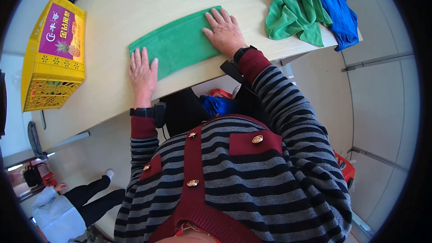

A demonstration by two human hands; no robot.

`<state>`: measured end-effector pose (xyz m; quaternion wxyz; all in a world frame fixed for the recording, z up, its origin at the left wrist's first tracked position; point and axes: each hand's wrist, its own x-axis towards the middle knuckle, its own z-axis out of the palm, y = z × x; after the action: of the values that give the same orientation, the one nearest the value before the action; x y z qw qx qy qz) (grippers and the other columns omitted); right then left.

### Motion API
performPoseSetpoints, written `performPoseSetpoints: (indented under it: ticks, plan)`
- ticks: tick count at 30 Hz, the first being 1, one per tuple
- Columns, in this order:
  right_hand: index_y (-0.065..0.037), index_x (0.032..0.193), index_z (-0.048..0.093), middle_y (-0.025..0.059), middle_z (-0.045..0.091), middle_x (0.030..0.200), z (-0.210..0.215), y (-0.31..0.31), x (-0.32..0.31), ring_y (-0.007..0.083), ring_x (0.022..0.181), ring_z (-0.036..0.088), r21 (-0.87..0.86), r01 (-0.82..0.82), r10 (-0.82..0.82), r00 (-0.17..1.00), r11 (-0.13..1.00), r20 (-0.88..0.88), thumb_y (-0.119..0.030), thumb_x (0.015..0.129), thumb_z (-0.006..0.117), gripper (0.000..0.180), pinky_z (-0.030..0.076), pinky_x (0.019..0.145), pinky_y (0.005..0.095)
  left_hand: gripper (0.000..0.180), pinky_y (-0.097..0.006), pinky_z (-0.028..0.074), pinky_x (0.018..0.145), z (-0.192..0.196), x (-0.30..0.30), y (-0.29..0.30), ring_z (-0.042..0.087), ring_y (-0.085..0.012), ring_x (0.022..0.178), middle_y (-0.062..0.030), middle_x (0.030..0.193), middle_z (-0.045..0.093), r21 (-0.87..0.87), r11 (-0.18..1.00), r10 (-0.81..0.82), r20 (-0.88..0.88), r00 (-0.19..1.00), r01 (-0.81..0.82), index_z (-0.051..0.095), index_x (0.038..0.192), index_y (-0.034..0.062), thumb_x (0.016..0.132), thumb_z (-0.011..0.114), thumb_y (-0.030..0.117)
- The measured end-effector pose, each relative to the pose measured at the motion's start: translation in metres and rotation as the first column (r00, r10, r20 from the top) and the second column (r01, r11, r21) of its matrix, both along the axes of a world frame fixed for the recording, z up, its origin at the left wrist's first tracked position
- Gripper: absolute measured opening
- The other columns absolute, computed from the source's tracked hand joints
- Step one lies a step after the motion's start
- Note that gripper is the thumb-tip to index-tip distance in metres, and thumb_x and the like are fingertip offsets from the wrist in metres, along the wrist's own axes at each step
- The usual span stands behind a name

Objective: The person picks up a green cloth from a pile, spreads it flat on the table, and folds it into a smaller square. They then place the folded cloth to the side and repeat the process with another green cloth.

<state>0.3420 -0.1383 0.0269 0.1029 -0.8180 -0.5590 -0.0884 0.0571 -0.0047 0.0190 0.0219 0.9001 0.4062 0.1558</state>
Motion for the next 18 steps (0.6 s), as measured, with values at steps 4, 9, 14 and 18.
performPoseSetpoints:
  ticks: [4, 9, 14, 18]
  plan:
    - [-0.011, 0.154, 0.037, 0.0125, 0.035, 0.16, 0.002, -0.002, 0.021, 0.0346, 0.149, 0.028, -0.041, 0.064, -0.067, 0.996, 0.997, -0.057, -0.046, 0.103, 0.043, 0.062, 0.025, 0.12, 0.0503, 0.066, -0.051, 0.017, 0.123, 0.001, -0.011, 0.006, 0.021, -0.0315, 0.153, -0.0126, 0.165, 0.027, -0.044, 0.998, 0.05, -0.037, 0.998, -0.052, 0.033, 0.156, 0.0097, 0.103, 0.043, 0.048]
    - [-0.011, 0.153, 0.037, 0.0132, 0.036, 0.159, 0.007, -0.003, 0.025, 0.0368, 0.148, 0.03, -0.033, 0.122, -0.122, 0.992, 0.992, 0.019, -0.044, 0.103, 0.043, 0.061, 0.027, 0.118, 0.0541, 0.065, -0.058, 0.019, 0.121, 0.012, -0.013, 0.007, 0.027, -0.0342, 0.15, -0.0166, 0.161, 0.033, 0.003, 0.998, 0.07, -0.039, 0.997, -0.069, 0.038, 0.153, 0.0061, 0.103, 0.045, 0.047]
    - [-0.011, 0.152, 0.042, 0.0138, 0.038, 0.158, 0.031, 0.023, -0.059, 0.0381, 0.147, 0.031, -0.058, -0.069, 0.076, 0.989, 0.996, 0.125, -0.045, 0.103, 0.045, 0.06, 0.027, 0.117, 0.0584, 0.061, -0.057, 0.018, 0.121, 0.031, 0.013, 0.004, 0.029, -0.0336, 0.149, -0.0162, 0.16, 0.035, 0.107, 0.992, -0.057, -0.021, 0.998, 0.059, 0.038, 0.152, 0.005, 0.103, 0.046, 0.041]
    - [-0.012, 0.151, 0.043, 0.0131, 0.038, 0.158, 0.02, 0.052, -0.11, 0.0364, 0.147, 0.032, 0.004, -0.228, 0.228, 0.97, 0.974, -0.082, -0.048, 0.103, 0.043, 0.06, 0.025, 0.118, 0.057, 0.059, -0.057, 0.018, 0.121, 0.016, 0.028, 0.021, 0.03, -0.0332, 0.148, -0.0157, 0.159, 0.036, 0.059, 0.974, -0.215, -0.087, 0.973, 0.22, 0.039, 0.151, 0.0053, 0.104, 0.046, 0.039]
